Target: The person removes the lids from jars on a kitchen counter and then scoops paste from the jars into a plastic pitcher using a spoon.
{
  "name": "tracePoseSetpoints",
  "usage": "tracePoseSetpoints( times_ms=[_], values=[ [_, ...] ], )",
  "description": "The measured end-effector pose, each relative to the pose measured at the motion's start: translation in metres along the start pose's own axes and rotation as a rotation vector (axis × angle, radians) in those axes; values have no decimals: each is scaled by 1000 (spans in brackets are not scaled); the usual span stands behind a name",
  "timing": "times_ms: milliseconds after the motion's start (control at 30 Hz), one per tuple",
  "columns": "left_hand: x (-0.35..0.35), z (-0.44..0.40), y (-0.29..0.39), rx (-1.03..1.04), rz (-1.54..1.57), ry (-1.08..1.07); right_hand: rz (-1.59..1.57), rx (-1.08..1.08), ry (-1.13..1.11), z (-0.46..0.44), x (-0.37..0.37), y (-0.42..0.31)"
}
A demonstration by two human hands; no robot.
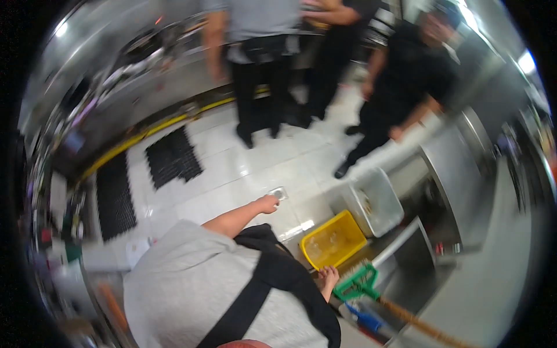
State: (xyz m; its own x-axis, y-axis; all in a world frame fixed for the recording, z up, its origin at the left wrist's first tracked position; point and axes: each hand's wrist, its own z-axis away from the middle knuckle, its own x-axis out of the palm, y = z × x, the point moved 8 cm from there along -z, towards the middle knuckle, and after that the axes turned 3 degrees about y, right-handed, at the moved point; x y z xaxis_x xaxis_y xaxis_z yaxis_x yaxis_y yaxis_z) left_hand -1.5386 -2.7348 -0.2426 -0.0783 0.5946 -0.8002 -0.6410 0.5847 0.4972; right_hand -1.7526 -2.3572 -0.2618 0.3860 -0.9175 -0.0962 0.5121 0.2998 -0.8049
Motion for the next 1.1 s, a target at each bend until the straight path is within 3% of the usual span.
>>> tracePoseSetpoints(
  times_ms=[100, 233, 333, 400, 467, 533, 567, 600, 633, 733, 800, 833, 867, 933, 1033, 1100],
  values=[
    [-26, 55, -87, -417, 66, 79, 49, 97, -114, -37, 45, -24],
    [-36, 177, -177, -872, 292, 333, 92, 283, -391, -137, 145, -136],
    [-13, 282, -212, -1184, 404, 598, 130, 737, -547, -197, 256, -228],
    [19, 355, -212, -1473, 444, 770, 213, 1077, -481, -204, 313, -272],
    [58, 402, -199, -1744, 463, 730, 324, 1238, -409, -213, 350, -292],
    [84, 424, -184, -1818, 555, 601, 510, 1140, -988, -315, 412, -302],
    [88, 424, -179, -1805, 552, 567, 389, 737, -727, -300, 375, -260],
    [85, 426, -174, -1785, 546, 531, 423, 323, -626, -278, 338, -214],
    [85, 426, -173, -1782, 529, 536, 545, 73, -577, -243, 308, -172],
    [72, 388, -179, -1535, 440, 472, 921, -322, -628, -121, 257, -70],
    [54, 354, -178, -1331, 343, 471, 1059, -422, -700, -30, 245, -56],
    [47, 339, -170, -1269, 303, 432, 823, -522, -741, -129, 251, 11],
    [37, 322, -162, -1168, 275, 420, 864, -271, -825, -72, 247, 1],
    [20, 289, -147, -989, 192, 355, 1001, -284, -864, -42, 234, 9],
    [17, 252, -122, -770, 111, 239, 761, 148, -718, -25, 175, 23],
    [23, 229, -106, -640, 78, 140, 659, 241, -618, -52, 140, 29]
  ],
)
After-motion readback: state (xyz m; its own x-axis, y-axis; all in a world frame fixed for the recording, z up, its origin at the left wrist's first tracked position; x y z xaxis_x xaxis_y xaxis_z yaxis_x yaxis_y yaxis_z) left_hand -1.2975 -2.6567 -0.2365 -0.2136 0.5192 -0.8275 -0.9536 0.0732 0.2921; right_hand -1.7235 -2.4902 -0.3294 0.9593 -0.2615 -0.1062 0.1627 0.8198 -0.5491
